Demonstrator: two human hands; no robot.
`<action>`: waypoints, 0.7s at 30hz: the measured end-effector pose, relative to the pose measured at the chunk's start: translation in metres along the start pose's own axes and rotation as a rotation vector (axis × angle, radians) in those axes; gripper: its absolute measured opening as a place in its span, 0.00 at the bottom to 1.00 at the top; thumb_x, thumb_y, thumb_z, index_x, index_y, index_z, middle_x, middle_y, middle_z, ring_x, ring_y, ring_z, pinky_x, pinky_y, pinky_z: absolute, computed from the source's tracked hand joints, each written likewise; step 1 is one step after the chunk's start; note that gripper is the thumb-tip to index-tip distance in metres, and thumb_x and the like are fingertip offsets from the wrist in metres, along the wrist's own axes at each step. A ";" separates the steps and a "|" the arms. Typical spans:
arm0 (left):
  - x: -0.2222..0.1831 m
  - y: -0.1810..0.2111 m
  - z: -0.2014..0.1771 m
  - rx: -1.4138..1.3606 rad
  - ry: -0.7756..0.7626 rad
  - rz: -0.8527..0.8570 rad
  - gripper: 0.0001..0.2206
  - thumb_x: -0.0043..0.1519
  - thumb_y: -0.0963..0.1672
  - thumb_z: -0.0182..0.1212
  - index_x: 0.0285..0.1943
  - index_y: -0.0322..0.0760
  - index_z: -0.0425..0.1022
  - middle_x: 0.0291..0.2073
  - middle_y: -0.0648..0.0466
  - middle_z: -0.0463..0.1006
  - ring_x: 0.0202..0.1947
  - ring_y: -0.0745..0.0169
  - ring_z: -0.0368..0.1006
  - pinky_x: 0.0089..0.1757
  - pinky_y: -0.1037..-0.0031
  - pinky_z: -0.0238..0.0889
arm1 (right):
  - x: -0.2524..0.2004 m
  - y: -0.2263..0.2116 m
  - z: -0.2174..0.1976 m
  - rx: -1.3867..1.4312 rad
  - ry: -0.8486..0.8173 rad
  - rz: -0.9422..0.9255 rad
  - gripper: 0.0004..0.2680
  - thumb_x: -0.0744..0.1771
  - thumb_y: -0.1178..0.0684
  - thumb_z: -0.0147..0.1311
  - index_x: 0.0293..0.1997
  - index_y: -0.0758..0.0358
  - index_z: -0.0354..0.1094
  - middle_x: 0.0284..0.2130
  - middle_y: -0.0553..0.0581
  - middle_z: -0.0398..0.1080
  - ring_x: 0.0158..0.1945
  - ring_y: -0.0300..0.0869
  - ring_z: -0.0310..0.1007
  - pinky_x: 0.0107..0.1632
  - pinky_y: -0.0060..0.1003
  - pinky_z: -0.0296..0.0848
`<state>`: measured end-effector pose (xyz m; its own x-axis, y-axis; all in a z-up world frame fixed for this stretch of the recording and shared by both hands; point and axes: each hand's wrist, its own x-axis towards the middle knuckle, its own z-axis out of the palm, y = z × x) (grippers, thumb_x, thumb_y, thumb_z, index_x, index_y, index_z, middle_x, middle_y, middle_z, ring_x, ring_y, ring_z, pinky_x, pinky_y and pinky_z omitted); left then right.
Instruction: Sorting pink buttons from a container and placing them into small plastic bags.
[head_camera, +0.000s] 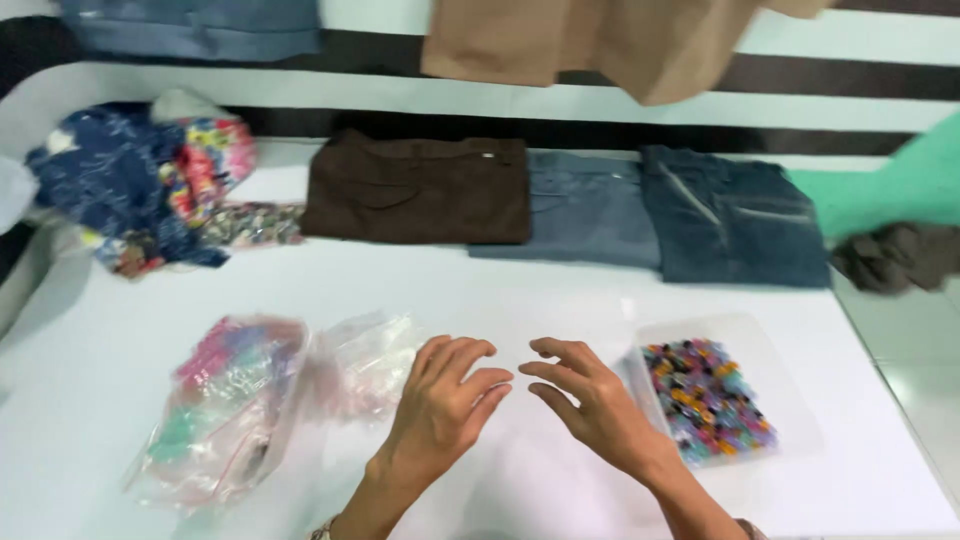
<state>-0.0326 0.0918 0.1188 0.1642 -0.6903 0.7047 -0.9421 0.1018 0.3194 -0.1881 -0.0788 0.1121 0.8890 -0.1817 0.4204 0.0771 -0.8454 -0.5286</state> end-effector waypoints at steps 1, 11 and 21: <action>0.011 0.002 0.023 -0.039 -0.018 0.037 0.03 0.63 0.41 0.65 0.42 0.37 0.78 0.46 0.48 0.75 0.46 0.51 0.72 0.50 0.57 0.62 | -0.015 0.012 -0.015 -0.023 0.031 0.041 0.10 0.68 0.57 0.56 0.55 0.55 0.73 0.55 0.57 0.70 0.51 0.46 0.71 0.45 0.39 0.75; 0.070 0.051 0.226 -0.370 -0.495 0.205 0.04 0.63 0.41 0.63 0.44 0.36 0.79 0.42 0.50 0.77 0.47 0.47 0.75 0.46 0.63 0.70 | -0.124 0.071 -0.122 -0.294 0.170 0.638 0.12 0.66 0.58 0.57 0.56 0.56 0.74 0.55 0.59 0.73 0.59 0.50 0.74 0.56 0.43 0.77; 0.092 0.060 0.311 0.060 -0.805 0.189 0.08 0.57 0.38 0.65 0.42 0.24 0.78 0.38 0.42 0.73 0.44 0.43 0.75 0.40 0.60 0.73 | -0.150 0.173 -0.080 -0.541 -0.280 0.801 0.14 0.68 0.61 0.50 0.61 0.58 0.70 0.61 0.62 0.66 0.63 0.53 0.71 0.56 0.40 0.79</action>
<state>-0.1650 -0.1887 0.0057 -0.2361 -0.9694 0.0666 -0.9507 0.2447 0.1904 -0.3442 -0.2381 0.0168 0.6688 -0.7306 -0.1378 -0.7433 -0.6532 -0.1444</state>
